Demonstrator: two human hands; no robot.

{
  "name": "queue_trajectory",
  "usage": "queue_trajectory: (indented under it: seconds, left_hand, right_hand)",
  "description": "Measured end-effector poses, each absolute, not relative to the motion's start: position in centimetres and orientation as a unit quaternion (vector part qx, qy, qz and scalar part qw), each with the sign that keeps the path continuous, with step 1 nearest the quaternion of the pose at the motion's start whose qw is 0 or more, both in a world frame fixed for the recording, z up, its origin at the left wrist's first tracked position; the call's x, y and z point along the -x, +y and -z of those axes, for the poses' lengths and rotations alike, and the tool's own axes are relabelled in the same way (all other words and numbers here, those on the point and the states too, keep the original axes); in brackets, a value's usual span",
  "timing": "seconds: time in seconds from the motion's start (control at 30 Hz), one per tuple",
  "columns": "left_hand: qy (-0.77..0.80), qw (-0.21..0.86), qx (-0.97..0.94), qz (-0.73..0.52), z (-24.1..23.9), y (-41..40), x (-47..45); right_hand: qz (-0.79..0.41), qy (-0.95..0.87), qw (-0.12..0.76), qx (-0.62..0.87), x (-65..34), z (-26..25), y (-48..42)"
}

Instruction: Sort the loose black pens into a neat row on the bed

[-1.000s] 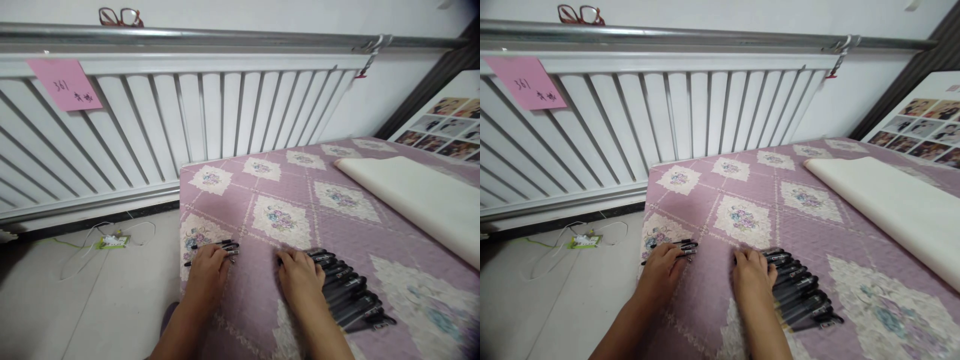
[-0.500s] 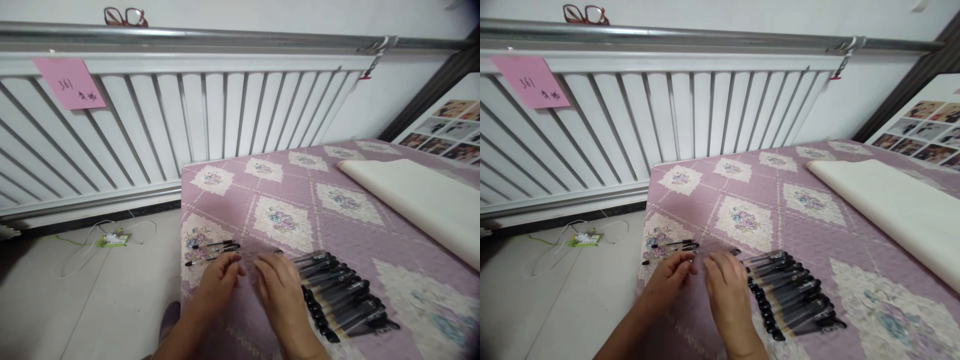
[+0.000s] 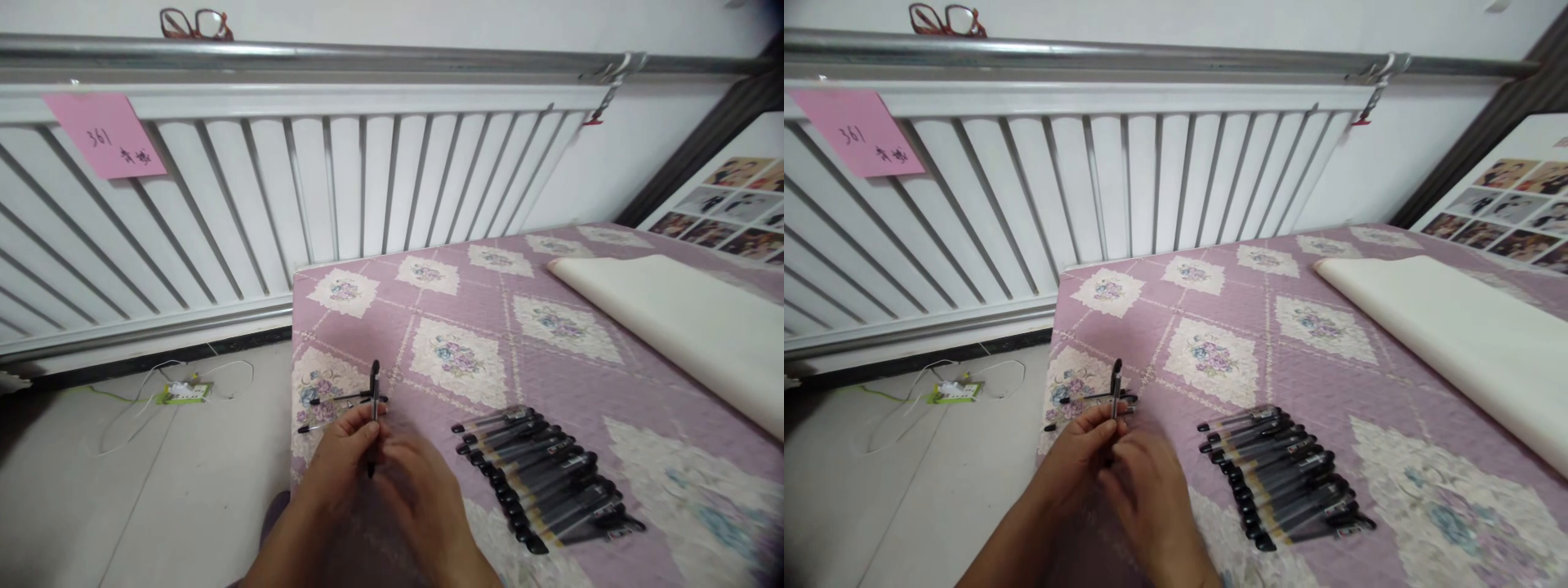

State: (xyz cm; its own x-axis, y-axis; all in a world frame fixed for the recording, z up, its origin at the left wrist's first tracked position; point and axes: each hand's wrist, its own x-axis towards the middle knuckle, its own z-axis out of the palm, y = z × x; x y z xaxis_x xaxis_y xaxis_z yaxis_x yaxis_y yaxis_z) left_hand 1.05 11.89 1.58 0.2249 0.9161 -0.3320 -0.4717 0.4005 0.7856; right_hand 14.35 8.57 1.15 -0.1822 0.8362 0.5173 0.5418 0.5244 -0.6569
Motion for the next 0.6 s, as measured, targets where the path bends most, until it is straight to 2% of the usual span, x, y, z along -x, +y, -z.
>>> queue_trajectory:
  seconds: [0.1,0.23,0.6]
  left_hand:
    - [0.453,0.690,-0.373,-0.425,-1.7,11.8,-0.9]
    - [0.496,0.580,-0.551,-0.340,-2.3,11.2,-1.1]
    - [0.524,0.410,-0.678,-0.311,-2.6,11.0,-1.3]
  right_hand:
    - [-0.236,-0.590,0.511,0.579,-15.4,-0.9,9.5]
    - [-0.363,-0.444,0.570,0.589,-15.9,-0.7,10.6]
    - [-0.497,-0.343,0.590,0.537,-15.2,-0.3,10.9]
